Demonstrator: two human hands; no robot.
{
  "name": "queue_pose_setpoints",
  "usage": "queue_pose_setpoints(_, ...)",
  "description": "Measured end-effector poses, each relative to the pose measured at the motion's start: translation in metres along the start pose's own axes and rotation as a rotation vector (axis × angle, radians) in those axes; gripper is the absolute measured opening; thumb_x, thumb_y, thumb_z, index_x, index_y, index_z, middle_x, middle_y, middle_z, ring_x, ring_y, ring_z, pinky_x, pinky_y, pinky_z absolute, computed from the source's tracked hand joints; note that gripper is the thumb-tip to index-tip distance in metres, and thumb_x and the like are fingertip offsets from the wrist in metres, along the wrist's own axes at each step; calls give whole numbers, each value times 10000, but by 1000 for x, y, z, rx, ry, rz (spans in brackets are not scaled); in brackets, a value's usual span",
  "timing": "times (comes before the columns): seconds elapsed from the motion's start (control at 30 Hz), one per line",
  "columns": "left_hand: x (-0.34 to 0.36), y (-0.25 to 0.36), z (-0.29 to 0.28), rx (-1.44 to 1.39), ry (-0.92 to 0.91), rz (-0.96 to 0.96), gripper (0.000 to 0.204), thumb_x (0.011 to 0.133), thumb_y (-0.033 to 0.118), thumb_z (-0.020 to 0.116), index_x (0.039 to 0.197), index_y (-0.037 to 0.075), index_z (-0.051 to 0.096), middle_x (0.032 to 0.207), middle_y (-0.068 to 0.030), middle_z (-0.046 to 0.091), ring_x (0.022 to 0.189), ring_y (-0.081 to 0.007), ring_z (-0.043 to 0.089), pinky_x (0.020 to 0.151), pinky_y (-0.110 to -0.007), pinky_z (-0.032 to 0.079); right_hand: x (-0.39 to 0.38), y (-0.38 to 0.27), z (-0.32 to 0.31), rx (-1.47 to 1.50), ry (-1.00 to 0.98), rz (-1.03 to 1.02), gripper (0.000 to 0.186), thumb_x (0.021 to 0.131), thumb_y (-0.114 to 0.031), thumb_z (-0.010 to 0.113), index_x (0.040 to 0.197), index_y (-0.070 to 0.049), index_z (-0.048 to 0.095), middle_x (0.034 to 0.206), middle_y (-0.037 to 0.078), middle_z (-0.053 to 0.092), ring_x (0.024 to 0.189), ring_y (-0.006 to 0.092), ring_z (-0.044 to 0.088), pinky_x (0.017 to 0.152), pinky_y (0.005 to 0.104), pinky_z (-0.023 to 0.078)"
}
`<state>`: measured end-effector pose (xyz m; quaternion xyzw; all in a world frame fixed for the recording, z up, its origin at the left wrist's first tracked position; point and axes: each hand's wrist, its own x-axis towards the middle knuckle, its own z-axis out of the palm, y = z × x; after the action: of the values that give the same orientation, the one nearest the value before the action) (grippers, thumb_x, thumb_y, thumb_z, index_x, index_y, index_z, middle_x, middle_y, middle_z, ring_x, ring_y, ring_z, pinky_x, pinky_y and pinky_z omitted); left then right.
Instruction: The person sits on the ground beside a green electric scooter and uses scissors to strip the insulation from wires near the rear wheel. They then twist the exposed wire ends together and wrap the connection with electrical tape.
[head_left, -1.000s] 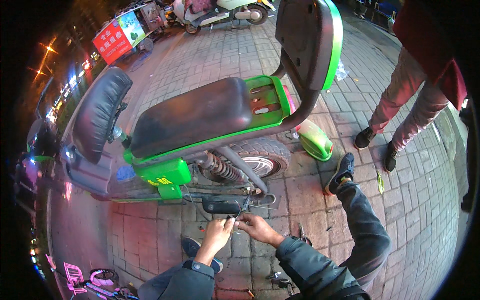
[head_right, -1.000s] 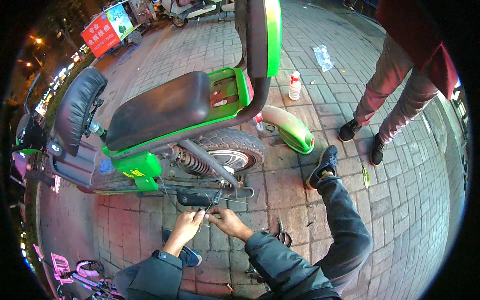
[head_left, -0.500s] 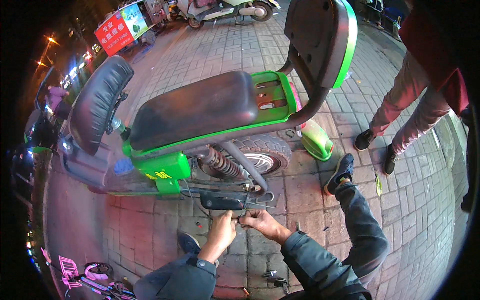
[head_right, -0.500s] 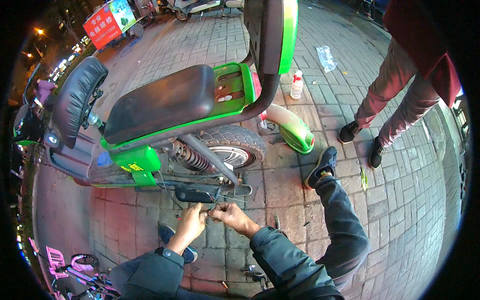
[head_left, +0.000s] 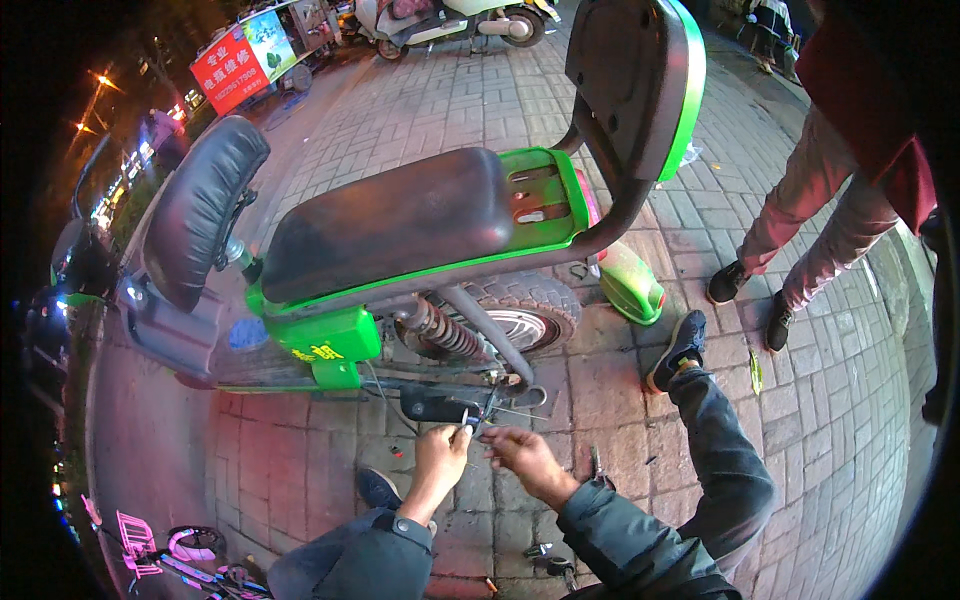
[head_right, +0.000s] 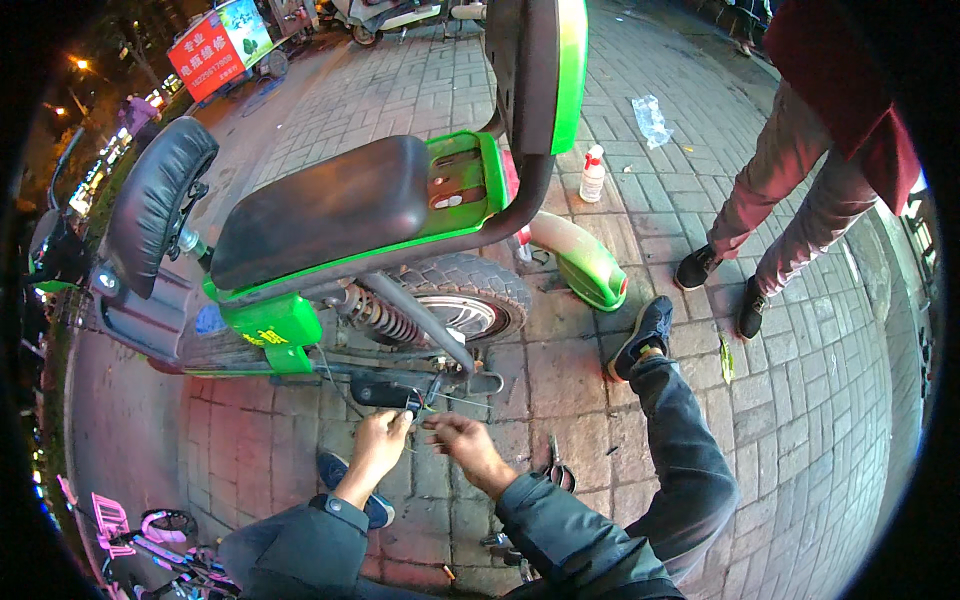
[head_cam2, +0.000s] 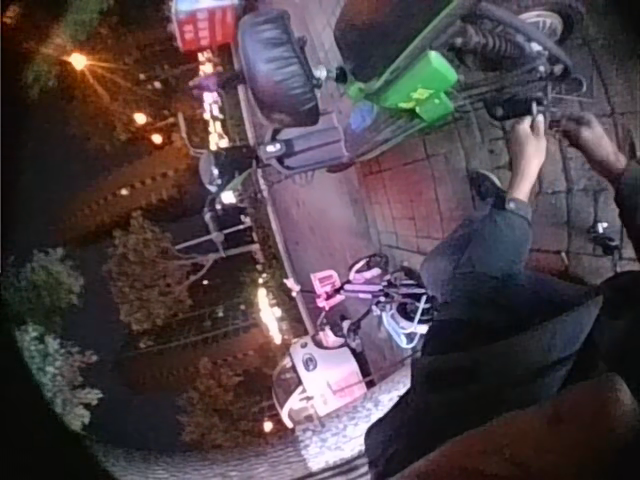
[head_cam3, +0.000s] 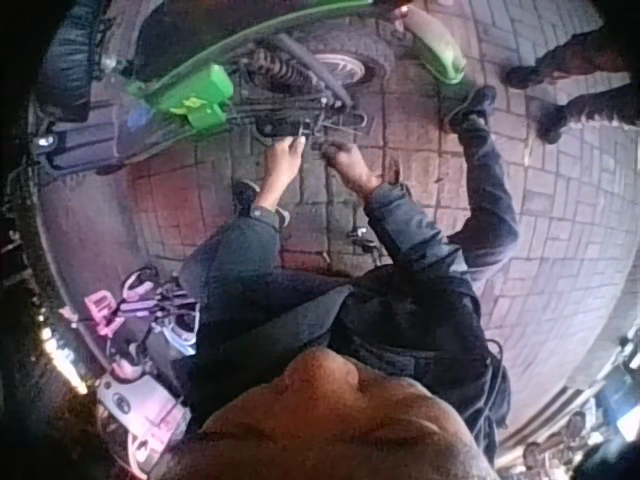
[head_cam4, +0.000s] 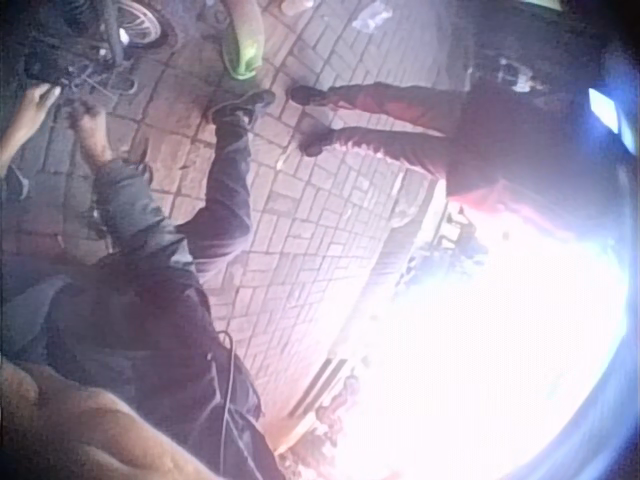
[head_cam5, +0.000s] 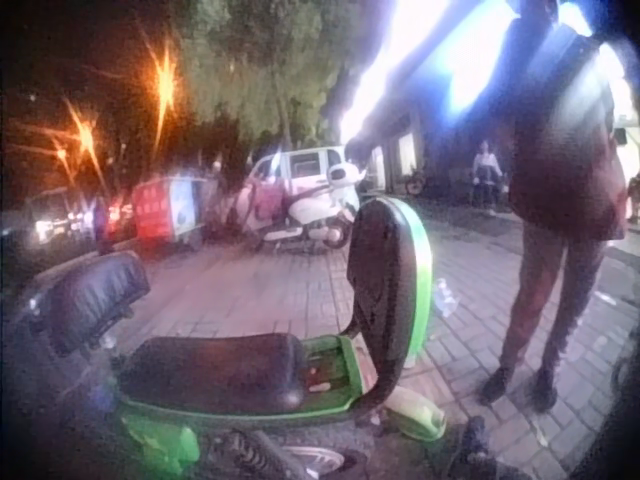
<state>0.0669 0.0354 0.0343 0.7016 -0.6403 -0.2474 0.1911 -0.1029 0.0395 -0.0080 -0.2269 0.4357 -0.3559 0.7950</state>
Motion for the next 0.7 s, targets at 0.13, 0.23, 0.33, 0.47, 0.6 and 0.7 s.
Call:
queue_pose_setpoints(0.13, 5, -2, -6, -198, -114, -98, 355, 950, 351, 634, 872, 14, 714, 722, -138, 695, 675, -260, 687, 626, -385, 502, 14, 11, 8, -187, -160, -257, 332, 980, -227, 639, 1235, -15, 637, 1093, 47, 680, 928, 128, 620, 807, 301, 518)
queue_pose_setpoints(0.23, 4, -5, -16, -57, -217, -116, 329, 933, 329, 669, 834, 19, 714, 709, -133, 698, 674, -261, 690, 624, -371, 502, 22, 4, -3, -674, -74, -294, 373, 986, -318, 643, 1147, 18, 667, 966, 23, 682, 904, 110, 610, 837, 297, 509)
queue_pose_setpoints(0.33, 0, -6, -13, -48, -143, 47, 213, 891, 195, 705, 971, 6, 649, 831, -175, 698, 772, -295, 694, 688, -401, 529, 22, 2, -10, -564, -74, -258, 354, 978, -312, 648, 1053, 32, 682, 891, 25, 673, 850, 108, 597, 794, 303, 500)
queue_pose_setpoints(0.47, -3, 0, -2, 78, -104, 127, 186, 872, 75, 678, 1014, -1, 585, 894, -207, 689, 853, -375, 681, 738, -454, 532, 21, 0, -4, -299, -145, -251, 300, 950, -295, 680, 867, -7, 688, 762, 2, 627, 730, 85, 551, 684, 284, 470)
queue_pose_setpoints(0.6, -10, 7, 2, 31, -67, 159, 125, 867, 43, 637, 930, -8, 543, 889, -230, 660, 867, -434, 646, 742, -512, 511, 16, -15, 4, -14, -128, -119, 294, 932, -291, 708, 822, -22, 667, 762, 3, 618, 699, 93, 537, 666, 268, 451)
queue_pose_setpoints(0.7, -22, 10, -1, 99, -2, 189, 204, 876, 109, 670, 1006, -9, 566, 912, -229, 649, 872, -440, 641, 744, -509, 514, 6, -25, 3, 151, -119, 11, 336, 982, -325, 634, 965, 11, 650, 897, 61, 663, 829, 157, 629, 710, 277, 488)
